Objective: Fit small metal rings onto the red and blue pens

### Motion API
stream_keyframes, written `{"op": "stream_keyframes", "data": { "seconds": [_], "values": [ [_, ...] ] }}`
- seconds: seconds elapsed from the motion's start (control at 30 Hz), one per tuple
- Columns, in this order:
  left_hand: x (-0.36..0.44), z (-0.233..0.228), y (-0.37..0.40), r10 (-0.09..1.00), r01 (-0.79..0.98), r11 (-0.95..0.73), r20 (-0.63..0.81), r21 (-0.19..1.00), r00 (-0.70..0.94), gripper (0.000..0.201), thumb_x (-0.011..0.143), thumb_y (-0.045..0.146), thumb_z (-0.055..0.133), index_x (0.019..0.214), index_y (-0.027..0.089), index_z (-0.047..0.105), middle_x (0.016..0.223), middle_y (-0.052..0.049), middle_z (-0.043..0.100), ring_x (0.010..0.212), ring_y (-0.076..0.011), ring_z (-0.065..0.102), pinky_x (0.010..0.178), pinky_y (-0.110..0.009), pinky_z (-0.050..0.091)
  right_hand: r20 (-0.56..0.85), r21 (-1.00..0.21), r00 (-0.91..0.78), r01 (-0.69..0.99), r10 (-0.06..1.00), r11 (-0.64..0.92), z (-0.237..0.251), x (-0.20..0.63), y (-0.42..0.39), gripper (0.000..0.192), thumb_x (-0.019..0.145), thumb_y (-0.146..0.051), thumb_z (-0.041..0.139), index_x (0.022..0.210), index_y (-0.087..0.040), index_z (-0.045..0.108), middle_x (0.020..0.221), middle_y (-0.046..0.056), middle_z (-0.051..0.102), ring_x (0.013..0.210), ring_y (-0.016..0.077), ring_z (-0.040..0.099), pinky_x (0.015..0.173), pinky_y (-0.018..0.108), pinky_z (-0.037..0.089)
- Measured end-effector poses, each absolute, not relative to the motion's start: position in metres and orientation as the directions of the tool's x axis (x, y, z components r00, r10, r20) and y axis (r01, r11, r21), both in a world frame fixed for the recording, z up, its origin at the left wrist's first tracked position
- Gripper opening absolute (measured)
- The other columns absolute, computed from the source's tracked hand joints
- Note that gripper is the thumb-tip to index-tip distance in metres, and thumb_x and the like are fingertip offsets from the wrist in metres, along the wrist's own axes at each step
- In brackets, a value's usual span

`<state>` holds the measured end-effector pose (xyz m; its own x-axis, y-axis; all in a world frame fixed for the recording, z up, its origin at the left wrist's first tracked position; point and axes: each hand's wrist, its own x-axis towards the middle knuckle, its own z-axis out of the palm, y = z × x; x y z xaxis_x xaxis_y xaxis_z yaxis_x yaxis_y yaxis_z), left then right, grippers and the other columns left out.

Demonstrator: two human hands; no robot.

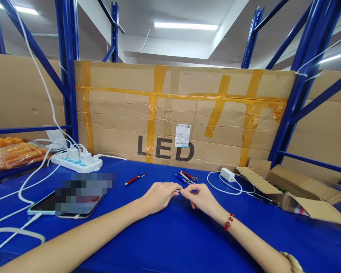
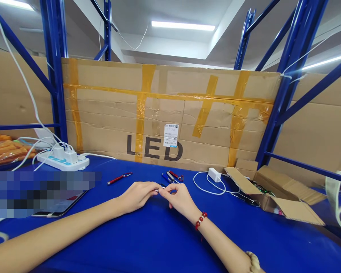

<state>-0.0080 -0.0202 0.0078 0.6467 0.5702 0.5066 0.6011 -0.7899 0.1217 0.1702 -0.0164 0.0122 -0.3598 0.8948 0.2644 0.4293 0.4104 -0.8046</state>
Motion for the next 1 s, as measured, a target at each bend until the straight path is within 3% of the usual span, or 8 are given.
{"op": "stream_keyframes", "data": {
  "seconds": [0.17,0.27,0.37,0.5,0.67,0.8,1.0],
  "values": [
    [-0.005,0.009,-0.019,0.594,0.631,-0.766,0.514,0.126,0.618,0.022,0.088,0.023,0.029,0.100,0.021,0.047,0.096,-0.001,0.058,0.086,-0.0138,0.055,0.073,-0.022,0.040,0.388,-0.693,-0.288,0.535,0.876,0.483,0.015,0.171,-0.016,0.039,0.069,-0.051,0.051,0.057,-0.015,0.058,0.042,-0.002,0.047,0.035,0.0071,0.040,0.038,0.019,0.030],
    [-0.004,0.010,-0.019,0.645,0.676,-0.721,0.503,0.153,0.575,0.022,0.088,0.024,0.027,0.100,0.021,0.046,0.094,-0.001,0.059,0.082,-0.0138,0.055,0.069,-0.022,0.040,0.600,-0.521,-0.206,0.633,0.773,0.572,0.018,0.175,-0.016,0.033,0.066,-0.050,0.057,0.061,-0.018,0.062,0.058,0.002,0.057,0.044,0.0087,0.044,0.043,0.020,0.033],
    [-0.005,0.012,-0.019,0.700,0.718,-0.669,0.489,0.193,0.520,0.022,0.089,0.026,0.027,0.100,0.022,0.046,0.091,0.000,0.059,0.076,-0.0136,0.056,0.065,-0.021,0.040,0.706,-0.388,-0.257,0.640,0.660,0.663,0.020,0.180,-0.014,0.026,0.068,-0.044,0.058,0.076,-0.021,0.066,0.072,0.003,0.059,0.046,0.0077,0.042,0.047,0.021,0.036],
    [-0.006,0.013,-0.021,0.724,0.726,-0.649,0.475,0.225,0.500,0.021,0.089,0.027,0.026,0.096,0.022,0.045,0.087,0.001,0.059,0.072,-0.0134,0.056,0.062,-0.021,0.039,0.682,-0.317,-0.396,0.598,0.615,0.737,0.018,0.181,-0.012,0.022,0.074,-0.038,0.055,0.086,-0.025,0.067,0.084,0.002,0.058,0.047,0.0063,0.044,0.050,0.020,0.039],
    [-0.003,0.013,-0.025,0.706,0.702,-0.677,0.465,0.221,0.534,0.021,0.089,0.025,0.026,0.097,0.021,0.045,0.088,0.000,0.059,0.075,-0.0143,0.056,0.063,-0.022,0.039,0.685,-0.285,-0.435,0.578,0.584,0.765,0.016,0.182,-0.011,0.020,0.077,-0.035,0.050,0.080,-0.024,0.067,0.083,0.002,0.057,0.050,0.0073,0.048,0.050,0.020,0.039],
    [-0.002,0.012,-0.027,0.722,0.690,-0.675,0.428,0.262,0.544,0.022,0.088,0.025,0.026,0.099,0.022,0.044,0.090,0.000,0.059,0.081,-0.0160,0.056,0.065,-0.023,0.039,0.690,-0.101,-0.528,0.607,0.495,0.789,0.018,0.185,-0.015,0.025,0.082,-0.029,0.043,0.075,-0.023,0.066,0.083,0.003,0.058,0.056,0.0075,0.050,0.052,0.019,0.037],
    [-0.003,0.006,-0.028,0.732,0.667,-0.678,0.359,0.307,0.579,0.020,0.089,0.028,0.025,0.101,0.024,0.041,0.086,0.001,0.059,0.076,-0.0170,0.057,0.061,-0.023,0.038,0.611,0.146,-0.668,0.623,0.425,0.768,0.020,0.188,-0.021,0.029,0.085,-0.021,0.034,0.075,-0.021,0.061,0.084,0.002,0.057,0.049,0.0042,0.046,0.048,0.017,0.032]
  ]
}}
